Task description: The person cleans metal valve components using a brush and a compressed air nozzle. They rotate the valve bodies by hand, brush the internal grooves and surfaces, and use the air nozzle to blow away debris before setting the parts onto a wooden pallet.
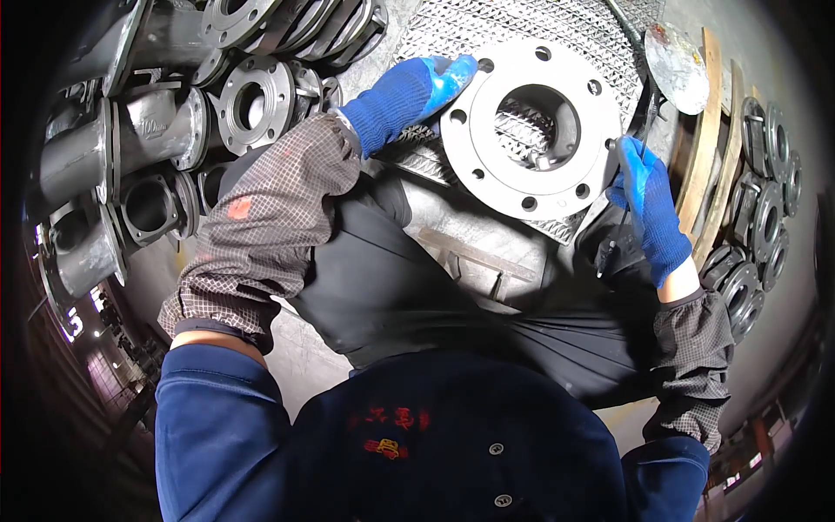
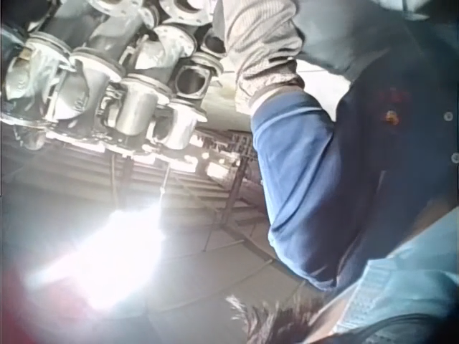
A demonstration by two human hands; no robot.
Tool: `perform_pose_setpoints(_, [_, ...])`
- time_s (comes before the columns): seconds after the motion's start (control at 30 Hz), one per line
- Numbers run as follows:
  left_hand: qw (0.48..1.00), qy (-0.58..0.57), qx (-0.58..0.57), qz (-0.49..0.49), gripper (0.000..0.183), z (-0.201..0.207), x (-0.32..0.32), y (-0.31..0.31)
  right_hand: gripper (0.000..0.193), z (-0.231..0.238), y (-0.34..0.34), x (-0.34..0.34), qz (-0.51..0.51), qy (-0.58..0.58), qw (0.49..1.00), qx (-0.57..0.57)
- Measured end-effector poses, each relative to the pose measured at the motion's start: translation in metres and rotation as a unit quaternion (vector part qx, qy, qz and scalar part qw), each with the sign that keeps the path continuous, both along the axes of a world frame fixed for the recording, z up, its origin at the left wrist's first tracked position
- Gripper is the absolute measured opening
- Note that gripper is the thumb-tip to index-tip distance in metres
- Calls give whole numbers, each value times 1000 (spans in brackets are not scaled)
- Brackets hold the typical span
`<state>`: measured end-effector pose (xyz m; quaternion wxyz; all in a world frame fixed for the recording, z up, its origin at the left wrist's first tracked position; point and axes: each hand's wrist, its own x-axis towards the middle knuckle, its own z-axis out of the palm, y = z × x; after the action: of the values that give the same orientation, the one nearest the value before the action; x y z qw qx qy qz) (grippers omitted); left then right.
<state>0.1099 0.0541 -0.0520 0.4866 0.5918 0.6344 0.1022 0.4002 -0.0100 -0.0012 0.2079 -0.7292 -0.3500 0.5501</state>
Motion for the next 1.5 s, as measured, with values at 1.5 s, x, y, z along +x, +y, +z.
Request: perform_pose_setpoints(1.5, [986, 152, 59, 21, 44, 36, -12, -17, 29, -30, 16, -26, 54, 3, 993, 106])
